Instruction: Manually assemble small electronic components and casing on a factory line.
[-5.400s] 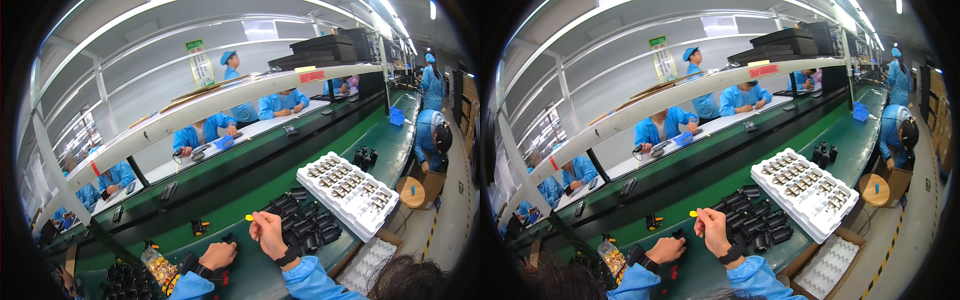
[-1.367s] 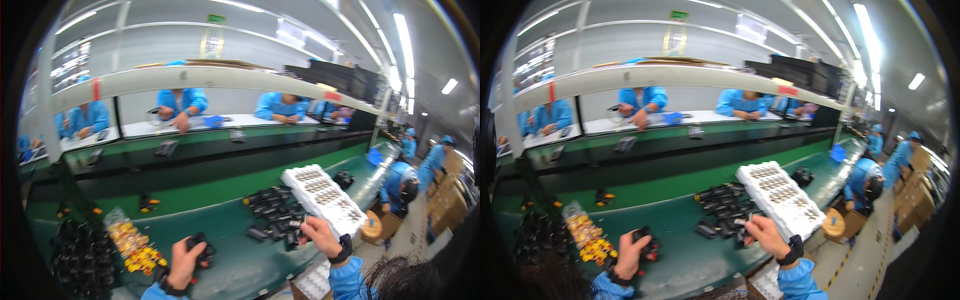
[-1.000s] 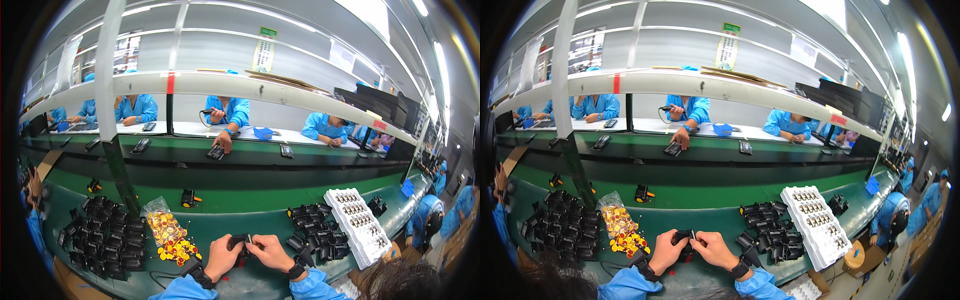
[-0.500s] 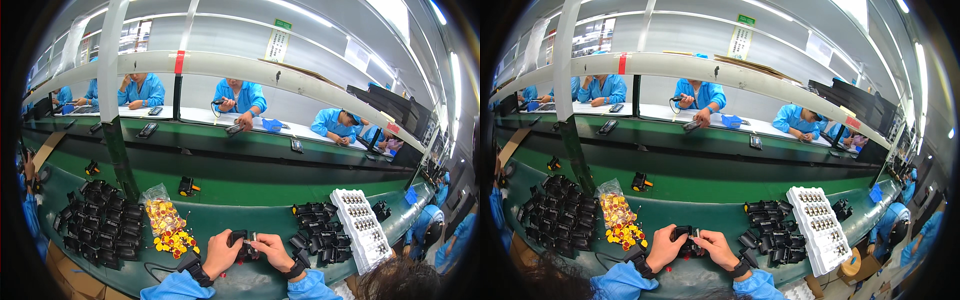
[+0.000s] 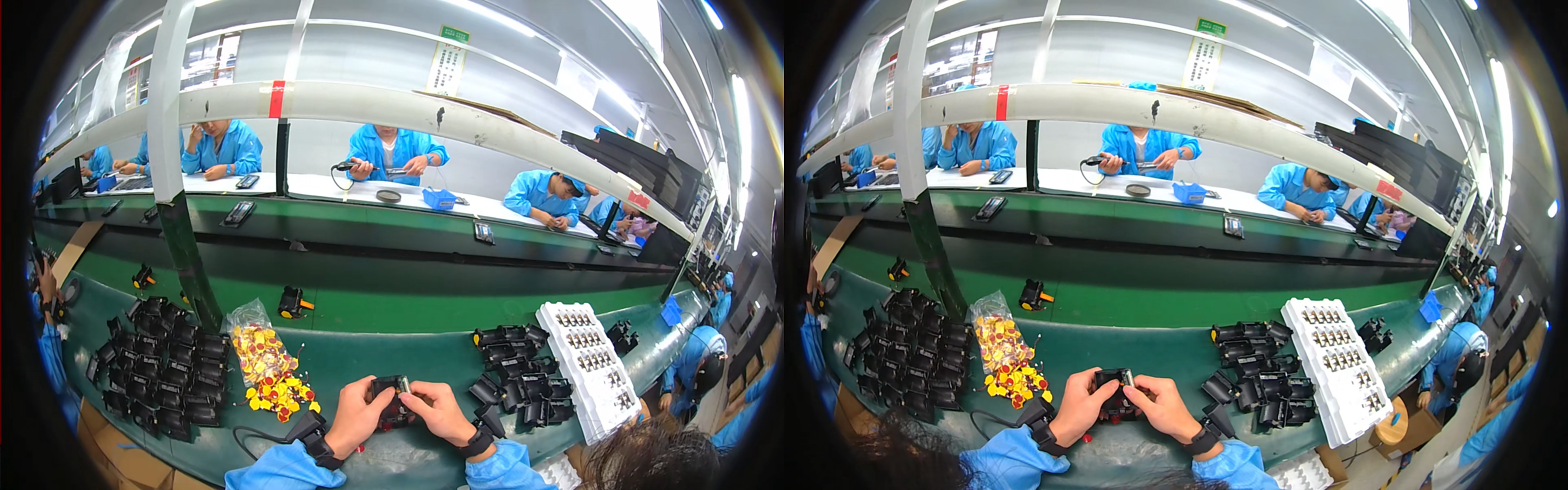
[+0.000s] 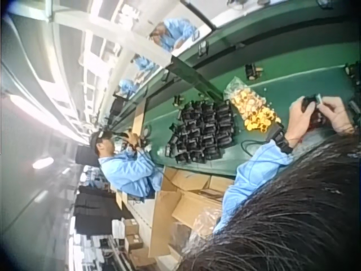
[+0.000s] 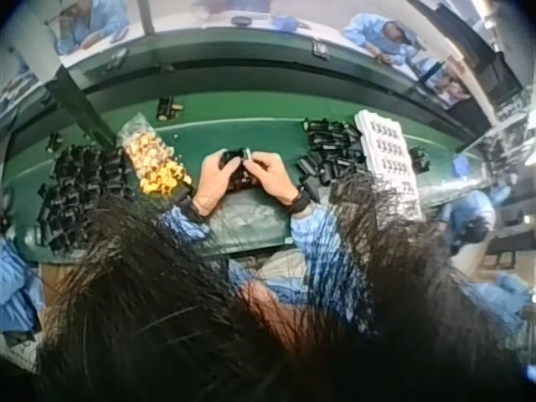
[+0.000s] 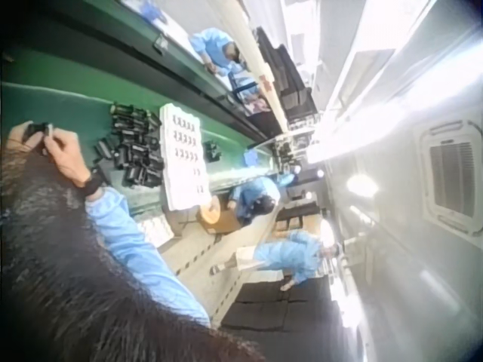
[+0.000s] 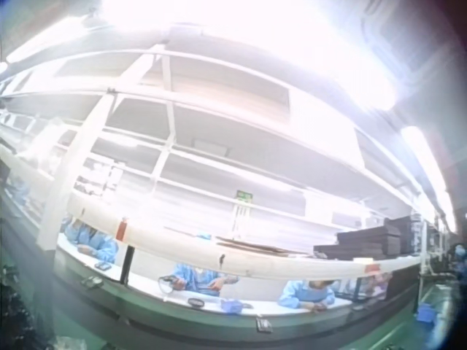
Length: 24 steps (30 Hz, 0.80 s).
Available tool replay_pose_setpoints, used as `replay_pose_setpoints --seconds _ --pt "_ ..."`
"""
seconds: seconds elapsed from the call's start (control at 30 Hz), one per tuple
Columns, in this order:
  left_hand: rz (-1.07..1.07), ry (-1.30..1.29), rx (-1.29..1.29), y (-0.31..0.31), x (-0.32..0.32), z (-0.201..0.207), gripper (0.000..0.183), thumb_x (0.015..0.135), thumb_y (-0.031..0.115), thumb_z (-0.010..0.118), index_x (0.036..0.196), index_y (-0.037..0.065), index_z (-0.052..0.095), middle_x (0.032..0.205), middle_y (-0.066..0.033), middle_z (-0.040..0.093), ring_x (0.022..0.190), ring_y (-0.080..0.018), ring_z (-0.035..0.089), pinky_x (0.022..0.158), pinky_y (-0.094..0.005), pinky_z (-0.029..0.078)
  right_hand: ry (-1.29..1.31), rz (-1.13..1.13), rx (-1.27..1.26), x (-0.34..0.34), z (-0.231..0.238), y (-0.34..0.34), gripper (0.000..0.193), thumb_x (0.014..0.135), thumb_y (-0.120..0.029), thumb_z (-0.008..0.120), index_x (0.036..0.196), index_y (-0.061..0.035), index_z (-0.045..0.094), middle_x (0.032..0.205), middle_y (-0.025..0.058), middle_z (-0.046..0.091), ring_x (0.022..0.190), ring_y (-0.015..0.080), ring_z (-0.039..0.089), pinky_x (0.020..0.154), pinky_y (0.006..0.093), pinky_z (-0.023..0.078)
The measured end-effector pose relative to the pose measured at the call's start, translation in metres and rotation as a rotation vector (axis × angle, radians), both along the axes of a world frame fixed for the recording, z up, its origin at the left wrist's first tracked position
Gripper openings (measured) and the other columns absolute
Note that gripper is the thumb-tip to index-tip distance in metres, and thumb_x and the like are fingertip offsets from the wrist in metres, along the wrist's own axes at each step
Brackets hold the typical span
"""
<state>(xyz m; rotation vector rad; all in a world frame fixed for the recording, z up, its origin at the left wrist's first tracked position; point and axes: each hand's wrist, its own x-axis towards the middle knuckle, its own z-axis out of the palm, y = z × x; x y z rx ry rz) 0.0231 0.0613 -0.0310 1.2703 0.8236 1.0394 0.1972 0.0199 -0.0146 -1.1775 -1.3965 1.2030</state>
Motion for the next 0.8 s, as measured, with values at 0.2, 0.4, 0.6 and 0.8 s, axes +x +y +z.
replay_pose_setpoints --seconds 0.2,0.4,0.6,0.8 --pt "0.02 -0.085 -0.019 -0.006 -0.001 0.012 0.013 0.092 0.011 0.064 0.095 -0.002 0.064 0.077 -0.0045 0.068 0.066 -0.0065 0.062 0.051 -0.0216 0.046 0.046 -0.029 0.101 -0.004 -0.001 -0.002 0.023 0.098 -0.016 0.059 0.093 0.0053 0.068 0.08 0.0019 0.064 0.074 0.0081 0.056 0.066 0.0242 0.046" --pt "-0.11 -0.271 -0.235 -0.006 -0.002 0.014 0.017 0.094 0.013 0.062 0.103 -0.002 0.062 0.078 -0.006 0.068 0.057 -0.0098 0.061 0.039 -0.0228 0.044 0.25 -0.123 0.108 -0.011 -0.011 -0.001 0.022 0.097 -0.013 0.058 0.092 0.0054 0.069 0.081 0.0021 0.065 0.074 0.0083 0.058 0.066 0.0243 0.046" --pt "-0.013 -0.192 -0.081 -0.012 0.01 0.026 0.014 0.091 0.012 0.064 0.099 0.0 0.063 0.079 -0.0058 0.063 0.055 -0.0114 0.058 0.039 -0.0249 0.047 0.03 -0.256 0.125 -0.01 -0.005 -0.005 0.018 0.096 -0.014 0.062 0.092 0.0001 0.071 0.079 0.0 0.066 0.067 0.0066 0.058 0.058 0.0225 0.046" --pt "0.348 0.0 0.287 0.01 0.014 -0.025 0.034 0.085 0.003 0.062 0.119 0.004 0.058 0.103 -0.0102 0.063 0.083 -0.0211 0.063 0.071 -0.0353 0.057 0.095 -0.082 0.201 -0.015 -0.028 0.017 0.023 0.098 -0.02 0.059 0.087 -0.0002 0.066 0.071 -0.0009 0.06 0.064 0.0075 0.055 0.056 0.0266 0.046"
